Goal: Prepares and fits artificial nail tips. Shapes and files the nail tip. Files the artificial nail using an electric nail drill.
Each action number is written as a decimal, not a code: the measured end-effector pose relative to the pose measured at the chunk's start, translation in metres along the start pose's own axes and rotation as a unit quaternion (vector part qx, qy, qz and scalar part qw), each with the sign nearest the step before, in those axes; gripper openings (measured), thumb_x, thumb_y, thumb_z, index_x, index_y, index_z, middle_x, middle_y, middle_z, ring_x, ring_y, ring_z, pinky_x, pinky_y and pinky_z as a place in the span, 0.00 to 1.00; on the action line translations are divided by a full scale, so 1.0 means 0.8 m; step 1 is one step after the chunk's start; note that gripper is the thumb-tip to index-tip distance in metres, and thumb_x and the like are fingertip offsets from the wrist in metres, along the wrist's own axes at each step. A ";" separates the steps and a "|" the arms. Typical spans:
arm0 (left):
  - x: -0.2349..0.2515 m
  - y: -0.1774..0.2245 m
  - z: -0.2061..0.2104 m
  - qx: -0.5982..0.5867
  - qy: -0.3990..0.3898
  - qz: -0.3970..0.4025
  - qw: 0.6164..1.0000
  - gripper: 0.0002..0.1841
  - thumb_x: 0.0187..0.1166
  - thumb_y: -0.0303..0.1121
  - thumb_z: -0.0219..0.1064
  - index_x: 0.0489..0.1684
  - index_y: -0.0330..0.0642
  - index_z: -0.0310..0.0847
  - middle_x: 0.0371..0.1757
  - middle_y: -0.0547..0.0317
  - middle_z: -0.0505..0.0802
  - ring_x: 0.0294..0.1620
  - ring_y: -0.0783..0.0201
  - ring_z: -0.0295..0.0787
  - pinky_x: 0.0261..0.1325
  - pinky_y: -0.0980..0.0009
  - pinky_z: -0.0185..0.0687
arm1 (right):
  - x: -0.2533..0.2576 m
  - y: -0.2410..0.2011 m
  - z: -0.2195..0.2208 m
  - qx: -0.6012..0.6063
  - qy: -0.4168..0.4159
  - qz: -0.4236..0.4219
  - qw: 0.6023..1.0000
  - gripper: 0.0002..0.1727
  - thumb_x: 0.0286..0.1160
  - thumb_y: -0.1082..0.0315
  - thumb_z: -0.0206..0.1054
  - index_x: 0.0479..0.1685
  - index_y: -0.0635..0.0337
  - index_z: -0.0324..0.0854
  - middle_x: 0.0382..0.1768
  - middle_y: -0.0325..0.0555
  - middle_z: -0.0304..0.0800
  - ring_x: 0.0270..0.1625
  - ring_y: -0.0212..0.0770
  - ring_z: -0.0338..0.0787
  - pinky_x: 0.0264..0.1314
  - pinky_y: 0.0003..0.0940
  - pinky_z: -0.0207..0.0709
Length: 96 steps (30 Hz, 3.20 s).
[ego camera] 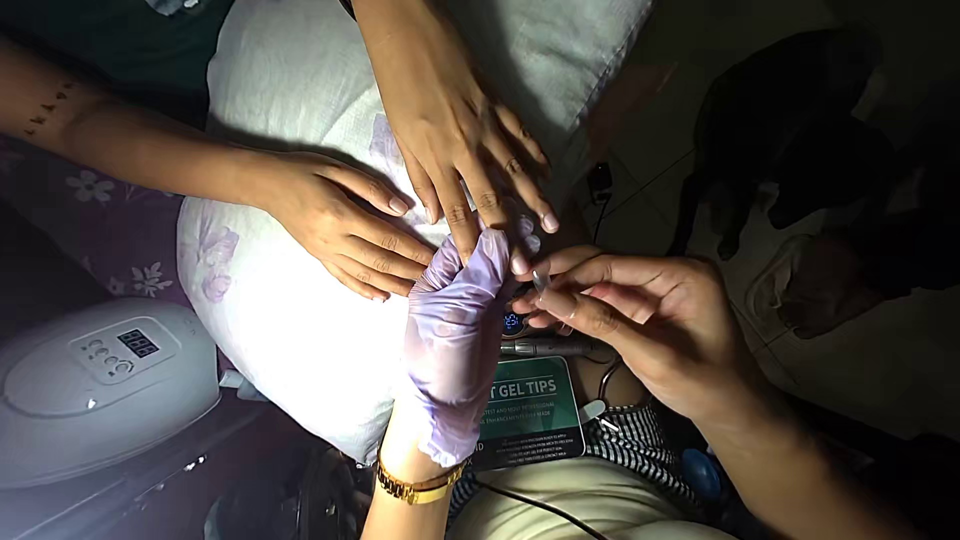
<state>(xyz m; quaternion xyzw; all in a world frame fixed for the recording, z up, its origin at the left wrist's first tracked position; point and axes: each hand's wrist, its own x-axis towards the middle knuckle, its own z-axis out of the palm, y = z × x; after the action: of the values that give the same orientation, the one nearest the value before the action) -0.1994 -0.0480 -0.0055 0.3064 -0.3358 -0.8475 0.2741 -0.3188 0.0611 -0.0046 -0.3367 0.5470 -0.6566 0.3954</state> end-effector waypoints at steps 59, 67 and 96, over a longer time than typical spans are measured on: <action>-0.001 0.001 -0.008 -0.056 -0.041 0.019 0.997 0.08 0.87 0.34 0.60 0.51 0.43 0.85 0.46 0.60 0.91 0.53 0.68 0.89 0.60 0.71 0.86 | 0.009 -0.003 0.028 -0.086 0.064 -0.025 0.994 0.01 0.64 0.78 0.76 0.32 0.67 0.90 0.42 0.40 0.89 0.41 0.28 0.93 0.39 0.20 0.93; -0.001 -0.001 -0.005 -0.046 -0.038 0.034 0.998 0.11 0.88 0.32 0.56 0.54 0.41 0.86 0.50 0.56 0.93 0.56 0.64 0.91 0.63 0.68 0.86 | 0.011 -0.001 0.022 -0.035 0.050 0.000 0.998 0.01 0.65 0.78 0.76 0.32 0.66 0.90 0.41 0.41 0.89 0.43 0.32 0.93 0.43 0.23 0.94; -0.002 0.001 -0.004 -0.058 -0.035 -0.006 0.998 0.12 0.91 0.34 0.54 0.50 0.44 0.85 0.46 0.59 0.93 0.49 0.69 0.91 0.54 0.73 0.88 | 0.013 0.006 0.012 0.002 0.023 0.012 1.000 0.01 0.69 0.77 0.75 0.35 0.63 0.90 0.42 0.41 0.89 0.45 0.33 0.92 0.47 0.26 0.93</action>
<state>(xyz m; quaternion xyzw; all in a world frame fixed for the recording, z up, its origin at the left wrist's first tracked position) -0.1959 -0.0487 -0.0067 0.2625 -0.2938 -0.8772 0.2744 -0.3144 0.0469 -0.0076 -0.3142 0.5585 -0.6605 0.3914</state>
